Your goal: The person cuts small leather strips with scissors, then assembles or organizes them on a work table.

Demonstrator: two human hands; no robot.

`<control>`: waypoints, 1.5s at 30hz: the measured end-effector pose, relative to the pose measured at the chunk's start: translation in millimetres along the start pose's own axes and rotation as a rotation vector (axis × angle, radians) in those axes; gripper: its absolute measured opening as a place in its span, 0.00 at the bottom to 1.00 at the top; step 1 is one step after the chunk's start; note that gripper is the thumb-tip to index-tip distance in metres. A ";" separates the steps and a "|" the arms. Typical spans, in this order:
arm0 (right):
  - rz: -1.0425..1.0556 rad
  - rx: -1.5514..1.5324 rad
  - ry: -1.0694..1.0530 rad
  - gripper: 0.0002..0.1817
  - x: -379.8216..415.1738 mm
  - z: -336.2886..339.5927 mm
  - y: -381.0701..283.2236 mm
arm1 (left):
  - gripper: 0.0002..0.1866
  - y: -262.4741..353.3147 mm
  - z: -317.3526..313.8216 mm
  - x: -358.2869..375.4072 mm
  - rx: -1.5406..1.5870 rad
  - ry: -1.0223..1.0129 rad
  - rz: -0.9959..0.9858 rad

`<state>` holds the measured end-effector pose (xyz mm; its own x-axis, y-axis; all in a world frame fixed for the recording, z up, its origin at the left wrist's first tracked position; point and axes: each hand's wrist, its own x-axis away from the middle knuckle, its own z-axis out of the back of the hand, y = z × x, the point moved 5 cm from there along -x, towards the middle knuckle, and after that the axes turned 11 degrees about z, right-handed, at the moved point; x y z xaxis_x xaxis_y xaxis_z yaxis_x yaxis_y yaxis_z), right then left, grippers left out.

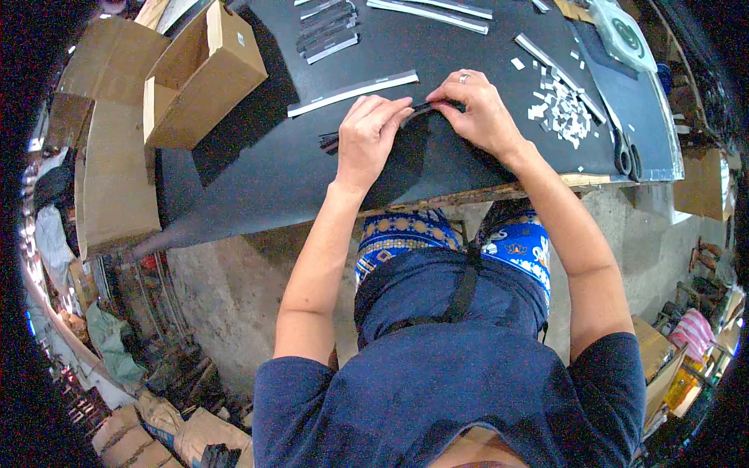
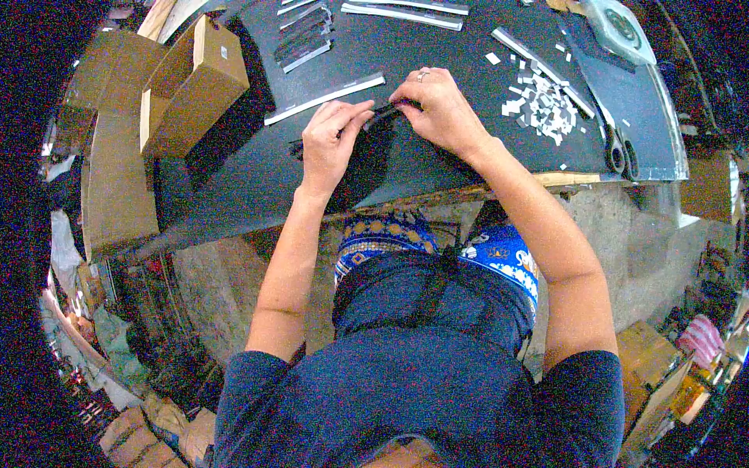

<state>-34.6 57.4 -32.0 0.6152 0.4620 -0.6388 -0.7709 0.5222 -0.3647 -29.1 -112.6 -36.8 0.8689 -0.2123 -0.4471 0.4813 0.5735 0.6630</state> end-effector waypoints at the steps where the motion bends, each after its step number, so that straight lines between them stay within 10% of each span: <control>1: 0.007 0.005 -0.003 0.05 -0.2 -0.2 0.1 | 0.11 0.9 0.1 -0.3 0.009 -0.013 0.014; 45: 0.035 -0.130 -0.048 0.09 5.0 4.3 6.4 | 0.10 2.1 -4.4 3.9 -0.077 0.003 -0.108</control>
<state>-35.7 66.1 -34.6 0.5927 0.5137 -0.6204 -0.8047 0.4098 -0.4295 -25.2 -108.7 -39.8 0.8121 -0.2739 -0.5152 0.5615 0.6068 0.5625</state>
